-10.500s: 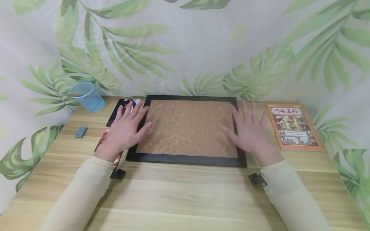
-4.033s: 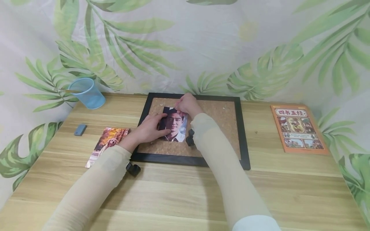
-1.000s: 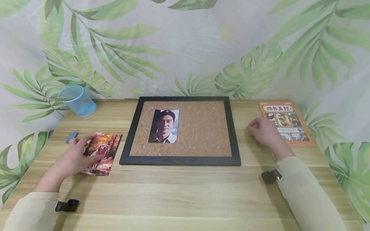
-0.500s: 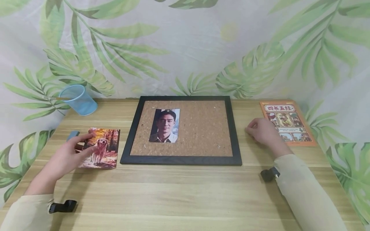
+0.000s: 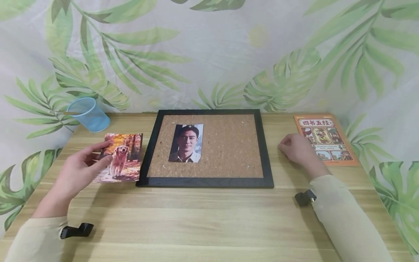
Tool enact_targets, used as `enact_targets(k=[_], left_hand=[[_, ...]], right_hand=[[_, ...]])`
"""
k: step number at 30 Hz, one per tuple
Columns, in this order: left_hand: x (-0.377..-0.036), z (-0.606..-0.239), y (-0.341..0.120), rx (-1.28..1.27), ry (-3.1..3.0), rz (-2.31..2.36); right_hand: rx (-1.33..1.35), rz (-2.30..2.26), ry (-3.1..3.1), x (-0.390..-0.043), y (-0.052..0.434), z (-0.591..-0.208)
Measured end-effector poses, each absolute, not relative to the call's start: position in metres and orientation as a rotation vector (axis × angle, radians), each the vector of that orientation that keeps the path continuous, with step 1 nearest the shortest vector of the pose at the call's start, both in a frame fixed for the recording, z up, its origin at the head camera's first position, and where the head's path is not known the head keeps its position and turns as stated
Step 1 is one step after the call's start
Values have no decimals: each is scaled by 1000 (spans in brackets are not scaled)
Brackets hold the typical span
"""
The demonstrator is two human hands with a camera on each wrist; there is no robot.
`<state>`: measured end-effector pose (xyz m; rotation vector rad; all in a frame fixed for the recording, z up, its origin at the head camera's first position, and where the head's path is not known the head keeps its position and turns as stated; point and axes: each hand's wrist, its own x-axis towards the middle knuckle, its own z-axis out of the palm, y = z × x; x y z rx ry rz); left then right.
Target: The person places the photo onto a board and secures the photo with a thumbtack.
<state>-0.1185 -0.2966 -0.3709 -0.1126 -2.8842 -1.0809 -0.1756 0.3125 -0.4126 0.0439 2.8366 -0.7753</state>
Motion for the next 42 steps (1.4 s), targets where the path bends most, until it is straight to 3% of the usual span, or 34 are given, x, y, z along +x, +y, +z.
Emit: enact_targets(k=[29, 42], left_hand=[[-171, -382, -162, -649, -2862, -1498], [-185, -389, -104, -653, -2933, -1461]], right_hand=[[-184, -852, 2937, -172, 298, -397], [-120, -989, 2808, -171, 293, -390]])
